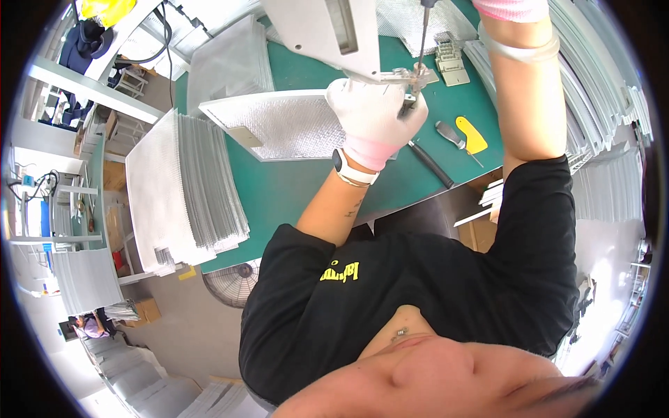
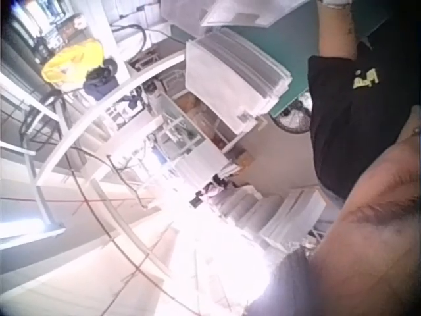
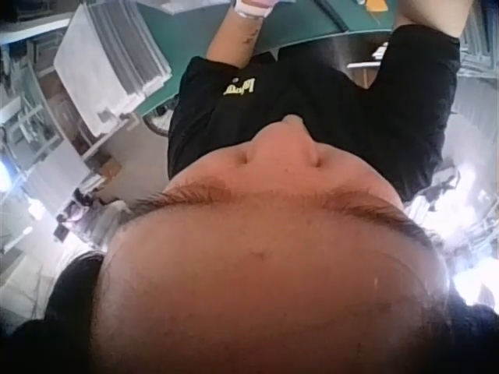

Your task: Assembling industrial filters by placing mesh panels into metal frames and securing them using a hammer, screwdriver, and drill.

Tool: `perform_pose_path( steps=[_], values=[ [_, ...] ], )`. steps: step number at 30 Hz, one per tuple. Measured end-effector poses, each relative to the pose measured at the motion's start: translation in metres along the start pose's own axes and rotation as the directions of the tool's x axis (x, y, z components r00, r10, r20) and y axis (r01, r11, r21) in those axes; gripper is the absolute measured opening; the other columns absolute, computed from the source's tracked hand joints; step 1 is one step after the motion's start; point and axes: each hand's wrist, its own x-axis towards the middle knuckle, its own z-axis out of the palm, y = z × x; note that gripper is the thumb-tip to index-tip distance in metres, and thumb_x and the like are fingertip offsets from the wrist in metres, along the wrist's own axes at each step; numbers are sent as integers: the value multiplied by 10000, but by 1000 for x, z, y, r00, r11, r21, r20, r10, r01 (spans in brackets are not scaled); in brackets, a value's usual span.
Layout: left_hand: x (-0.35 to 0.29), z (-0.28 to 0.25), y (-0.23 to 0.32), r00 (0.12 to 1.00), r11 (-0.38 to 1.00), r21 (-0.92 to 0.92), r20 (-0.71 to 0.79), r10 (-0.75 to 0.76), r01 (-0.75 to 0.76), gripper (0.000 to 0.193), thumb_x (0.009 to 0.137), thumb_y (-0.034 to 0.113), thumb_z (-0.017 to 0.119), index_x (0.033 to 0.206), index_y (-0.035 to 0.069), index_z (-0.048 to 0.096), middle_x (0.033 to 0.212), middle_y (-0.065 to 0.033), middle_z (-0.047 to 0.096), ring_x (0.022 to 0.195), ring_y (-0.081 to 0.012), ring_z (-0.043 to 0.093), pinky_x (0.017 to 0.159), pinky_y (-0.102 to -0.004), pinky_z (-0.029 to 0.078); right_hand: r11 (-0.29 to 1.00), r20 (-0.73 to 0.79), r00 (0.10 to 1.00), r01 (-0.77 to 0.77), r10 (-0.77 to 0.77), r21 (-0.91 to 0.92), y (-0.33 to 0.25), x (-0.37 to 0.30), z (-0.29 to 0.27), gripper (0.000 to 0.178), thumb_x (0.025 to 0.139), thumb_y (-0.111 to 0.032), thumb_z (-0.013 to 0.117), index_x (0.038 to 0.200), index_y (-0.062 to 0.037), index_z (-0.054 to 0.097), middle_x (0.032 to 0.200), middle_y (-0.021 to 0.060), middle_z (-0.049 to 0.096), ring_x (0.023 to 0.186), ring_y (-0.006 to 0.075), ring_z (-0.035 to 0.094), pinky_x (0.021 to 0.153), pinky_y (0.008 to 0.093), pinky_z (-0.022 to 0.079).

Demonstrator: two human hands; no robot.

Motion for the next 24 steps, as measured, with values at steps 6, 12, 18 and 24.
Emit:
perform_pose_path(
  steps=[6,12,18,24],
  values=[
    [1,-10,5,996,1000,12,86,0,-1,38,712,238,703,746,242,685,623,37,560,576,-218,544,669,-428,327,996,-95,993,-77,73,-47,4,-13,14,178,970,-248,676,952,-73,653,793,-17,615,671,61,592,523,187,434],
    [-10,-6,1,999,999,-8,14,52,-52,75,721,240,709,794,251,703,629,64,565,562,-199,544,683,-438,323,992,-39,992,-118,116,-48,3,-19,11,218,971,-269,671,930,-57,644,777,-9,602,648,57,570,511,186,415],
    [-9,-10,7,997,1000,-22,70,18,-17,93,717,251,725,810,257,715,634,90,567,559,-150,543,695,-446,316,974,11,986,-169,169,154,4,-27,15,179,972,-227,660,984,-55,611,781,-5,579,634,68,545,545,213,425],
    [-20,-8,2,997,986,-157,68,-42,52,149,727,252,756,873,227,741,632,79,569,561,-150,554,597,-361,382,912,171,985,-84,15,403,36,-36,10,319,960,-185,651,1224,-45,537,794,31,551,610,102,511,562,234,424]
  ],
)
